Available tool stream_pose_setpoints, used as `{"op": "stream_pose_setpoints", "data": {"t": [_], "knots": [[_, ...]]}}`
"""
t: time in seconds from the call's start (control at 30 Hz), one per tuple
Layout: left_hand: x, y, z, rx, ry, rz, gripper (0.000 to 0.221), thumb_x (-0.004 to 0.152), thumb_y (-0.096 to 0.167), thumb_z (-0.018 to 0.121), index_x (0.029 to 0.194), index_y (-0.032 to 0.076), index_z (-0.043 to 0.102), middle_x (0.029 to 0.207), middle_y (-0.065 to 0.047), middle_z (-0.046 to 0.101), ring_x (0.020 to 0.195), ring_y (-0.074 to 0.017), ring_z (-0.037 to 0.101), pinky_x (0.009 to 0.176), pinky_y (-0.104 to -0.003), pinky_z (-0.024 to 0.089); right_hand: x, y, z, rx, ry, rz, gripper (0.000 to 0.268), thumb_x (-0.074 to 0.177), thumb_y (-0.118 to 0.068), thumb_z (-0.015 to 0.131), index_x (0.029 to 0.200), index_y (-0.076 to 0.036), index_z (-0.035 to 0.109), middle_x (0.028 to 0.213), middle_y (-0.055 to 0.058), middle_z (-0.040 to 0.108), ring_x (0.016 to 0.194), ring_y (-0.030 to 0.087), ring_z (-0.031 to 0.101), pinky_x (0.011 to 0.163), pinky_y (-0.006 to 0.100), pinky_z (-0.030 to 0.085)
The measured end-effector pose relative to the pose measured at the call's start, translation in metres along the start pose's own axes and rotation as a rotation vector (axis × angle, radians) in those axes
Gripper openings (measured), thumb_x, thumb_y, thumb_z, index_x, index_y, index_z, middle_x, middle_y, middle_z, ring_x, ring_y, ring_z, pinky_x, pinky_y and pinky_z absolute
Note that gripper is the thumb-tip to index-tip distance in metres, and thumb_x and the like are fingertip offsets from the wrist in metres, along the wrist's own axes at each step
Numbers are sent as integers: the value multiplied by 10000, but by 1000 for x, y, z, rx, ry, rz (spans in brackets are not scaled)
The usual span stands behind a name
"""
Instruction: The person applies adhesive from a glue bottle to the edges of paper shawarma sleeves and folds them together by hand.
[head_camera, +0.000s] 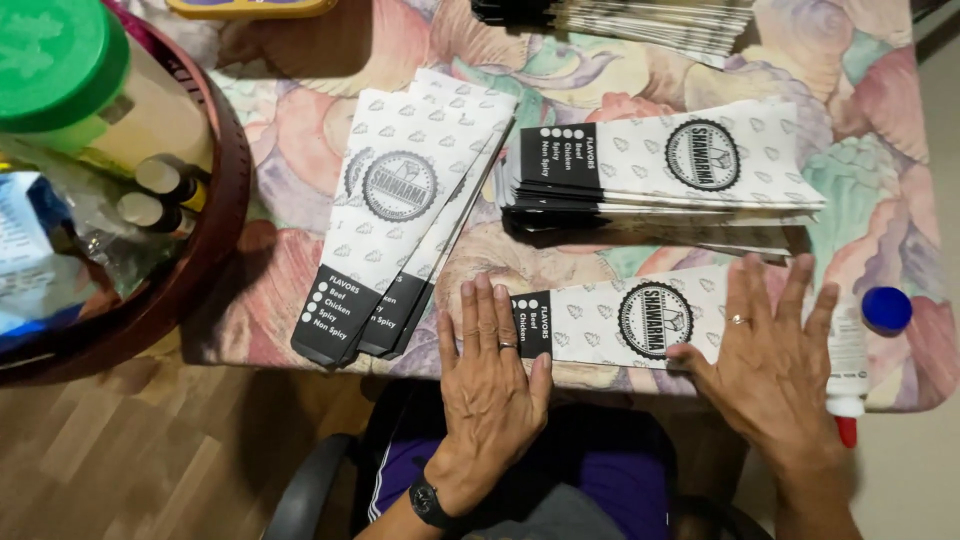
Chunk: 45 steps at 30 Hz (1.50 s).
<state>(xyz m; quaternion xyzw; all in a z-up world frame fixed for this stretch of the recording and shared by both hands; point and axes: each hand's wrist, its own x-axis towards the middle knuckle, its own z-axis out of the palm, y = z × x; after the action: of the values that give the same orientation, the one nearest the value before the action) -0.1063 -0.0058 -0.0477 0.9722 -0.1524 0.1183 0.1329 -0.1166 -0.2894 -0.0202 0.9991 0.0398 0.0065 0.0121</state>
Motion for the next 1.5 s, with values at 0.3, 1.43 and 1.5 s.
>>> {"op": "stream_pose_setpoints", "data": {"t": [0.3, 1.43, 1.5], "knots": [[-1, -1, 2, -105, 67, 16, 909, 890, 404, 541, 1633, 39, 165, 1685, -307, 152, 1590, -459, 127, 1281, -639, 99, -67, -9, 24, -106, -4, -104, 1233, 754, -913, 129, 1659, -94, -50, 1721, 89, 7, 1545, 451, -21, 1174, 688, 14], [63, -43, -22, -309, 246, 529, 50, 886, -15, 631, 929, 8, 644, 863, -171, 576, 975, -411, 626, 1060, -554, 466, -60, 41, 4, -4, 547, -21, 242, 991, -12, 677, 1217, 27, 752, 1298, 215, 710, 1307, 422, 636, 1086, 536, 534], [60, -13, -3, -477, 127, 700, 270, 810, -95, 693, 1065, -33, 629, 1125, -235, 600, 1109, -419, 574, 1009, -511, 499, -58, 53, -19, -127, 561, 257, 280, 1030, -144, 899, 1277, -22, 847, 1379, 165, 757, 1427, 379, 646, 1054, 509, 571]]}}
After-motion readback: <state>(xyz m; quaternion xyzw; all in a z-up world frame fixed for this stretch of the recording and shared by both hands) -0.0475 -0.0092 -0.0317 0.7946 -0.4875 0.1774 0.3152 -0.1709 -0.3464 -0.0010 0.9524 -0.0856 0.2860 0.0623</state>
